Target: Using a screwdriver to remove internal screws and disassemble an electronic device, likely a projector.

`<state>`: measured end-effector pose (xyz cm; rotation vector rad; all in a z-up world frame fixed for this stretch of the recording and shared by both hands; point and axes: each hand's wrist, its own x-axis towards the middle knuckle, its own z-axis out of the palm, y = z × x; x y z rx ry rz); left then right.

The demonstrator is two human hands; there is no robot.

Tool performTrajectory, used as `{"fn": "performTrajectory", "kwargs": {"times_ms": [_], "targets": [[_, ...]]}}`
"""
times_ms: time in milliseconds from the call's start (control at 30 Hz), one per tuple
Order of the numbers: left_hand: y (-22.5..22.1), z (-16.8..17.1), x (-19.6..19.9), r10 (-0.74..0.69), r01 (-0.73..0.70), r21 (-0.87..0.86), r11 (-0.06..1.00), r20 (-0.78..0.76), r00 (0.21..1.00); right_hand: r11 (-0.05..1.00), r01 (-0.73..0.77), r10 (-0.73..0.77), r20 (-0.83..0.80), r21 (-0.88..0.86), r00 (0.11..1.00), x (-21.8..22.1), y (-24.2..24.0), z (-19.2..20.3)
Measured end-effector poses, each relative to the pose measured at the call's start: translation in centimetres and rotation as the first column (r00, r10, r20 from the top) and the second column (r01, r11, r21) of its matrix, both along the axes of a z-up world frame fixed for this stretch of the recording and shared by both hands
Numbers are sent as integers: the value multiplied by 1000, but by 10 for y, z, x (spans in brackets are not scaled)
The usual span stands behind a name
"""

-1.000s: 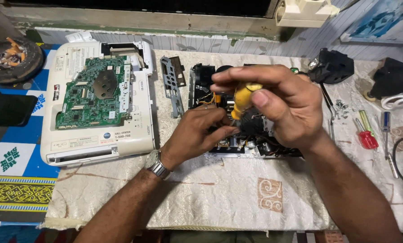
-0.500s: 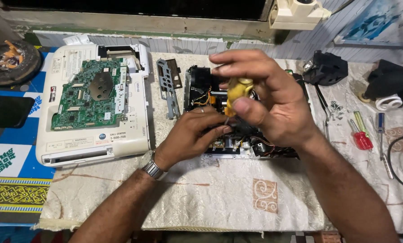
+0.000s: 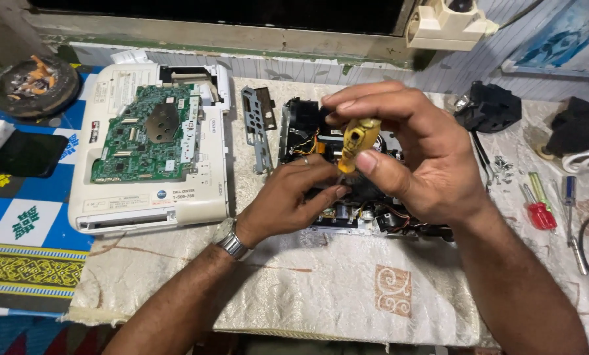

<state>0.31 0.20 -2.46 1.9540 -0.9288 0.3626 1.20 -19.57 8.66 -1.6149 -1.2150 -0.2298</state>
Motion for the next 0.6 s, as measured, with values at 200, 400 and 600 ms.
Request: {"fn": "performTrajectory", "kwargs": {"times_ms": [200,400,600], "targets": [[-5,-6,4,129,-129,-18,992,27,991,983,182,-182,140,11,973,7,-7,-10],[-4,-2,1,129,-130,16,991,42,991,995,94,-94,-1,-32,996,-10,-2,6],[-4,-1,0,37,-37,-2,999,38,999,978,204,-188,234,-46,954,-1,-5,5]]}}
